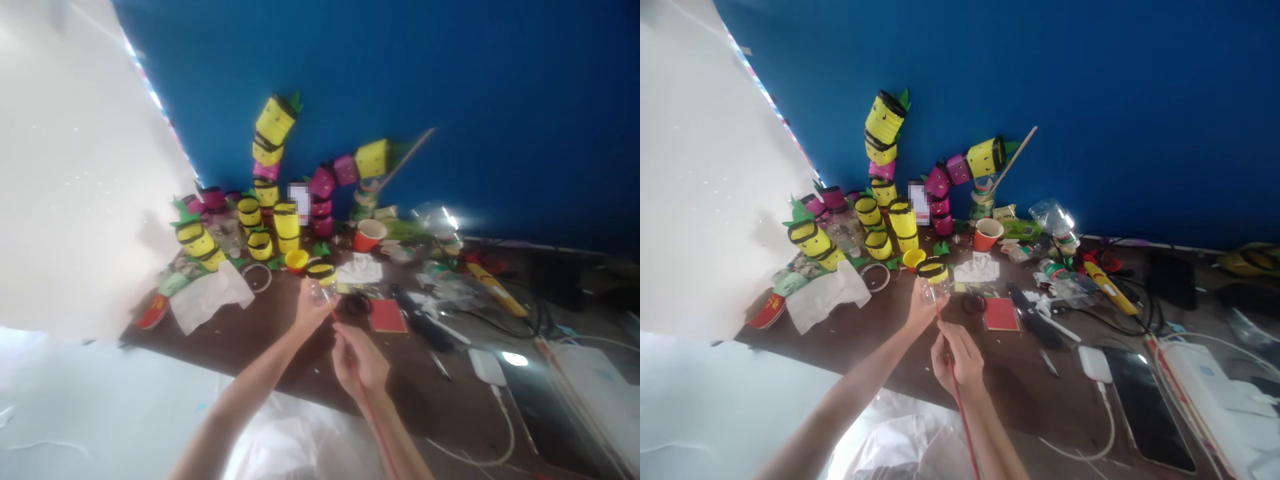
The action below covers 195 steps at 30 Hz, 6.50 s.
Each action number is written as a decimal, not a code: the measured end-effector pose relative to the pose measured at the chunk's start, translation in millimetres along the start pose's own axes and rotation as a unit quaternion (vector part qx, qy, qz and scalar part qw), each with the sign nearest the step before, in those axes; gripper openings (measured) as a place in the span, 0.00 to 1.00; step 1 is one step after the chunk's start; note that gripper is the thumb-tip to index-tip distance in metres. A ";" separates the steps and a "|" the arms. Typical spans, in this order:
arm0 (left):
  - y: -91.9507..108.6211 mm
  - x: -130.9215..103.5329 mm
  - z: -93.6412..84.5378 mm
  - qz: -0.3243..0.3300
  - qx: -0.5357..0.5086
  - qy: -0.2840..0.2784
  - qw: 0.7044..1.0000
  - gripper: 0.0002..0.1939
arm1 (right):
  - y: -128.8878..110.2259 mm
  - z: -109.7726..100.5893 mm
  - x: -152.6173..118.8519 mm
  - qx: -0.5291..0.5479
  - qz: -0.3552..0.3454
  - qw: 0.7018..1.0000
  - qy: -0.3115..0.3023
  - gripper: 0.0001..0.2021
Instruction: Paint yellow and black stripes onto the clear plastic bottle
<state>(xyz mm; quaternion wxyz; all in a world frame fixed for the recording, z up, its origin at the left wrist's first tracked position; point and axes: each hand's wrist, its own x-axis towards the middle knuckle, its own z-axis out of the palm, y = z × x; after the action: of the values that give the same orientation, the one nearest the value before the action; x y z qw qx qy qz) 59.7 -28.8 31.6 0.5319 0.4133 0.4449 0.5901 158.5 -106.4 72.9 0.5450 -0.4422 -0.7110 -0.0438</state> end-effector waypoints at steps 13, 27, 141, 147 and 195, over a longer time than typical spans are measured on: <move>-7.5 1.0 -2.4 -0.001 0.036 0.001 0.999 0.29 | 1.6 1.1 -1.4 -0.014 0.008 1.000 -0.003 0.11; -11.6 3.1 -3.6 0.009 0.038 0.005 0.999 0.28 | -5.8 -4.0 5.6 -0.008 0.001 1.000 -0.004 0.12; -10.3 -0.6 -3.8 0.006 0.055 0.029 0.998 0.31 | -6.2 0.6 -2.6 -0.007 0.014 1.000 -0.008 0.13; -7.2 -0.9 -3.0 0.005 0.050 0.032 0.998 0.31 | -7.8 0.0 -2.4 -0.001 -0.001 1.000 0.007 0.13; -7.1 -2.9 -6.6 -0.013 0.110 0.022 0.994 0.24 | -15.6 -12.1 1.5 -0.006 0.007 1.000 -0.005 0.13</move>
<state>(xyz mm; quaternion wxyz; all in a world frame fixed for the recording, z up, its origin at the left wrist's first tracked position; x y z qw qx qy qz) 55.4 -32.0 23.0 0.4811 0.4503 0.5242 0.5395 156.8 -121.5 85.5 0.5387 -0.4512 -0.7103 -0.0420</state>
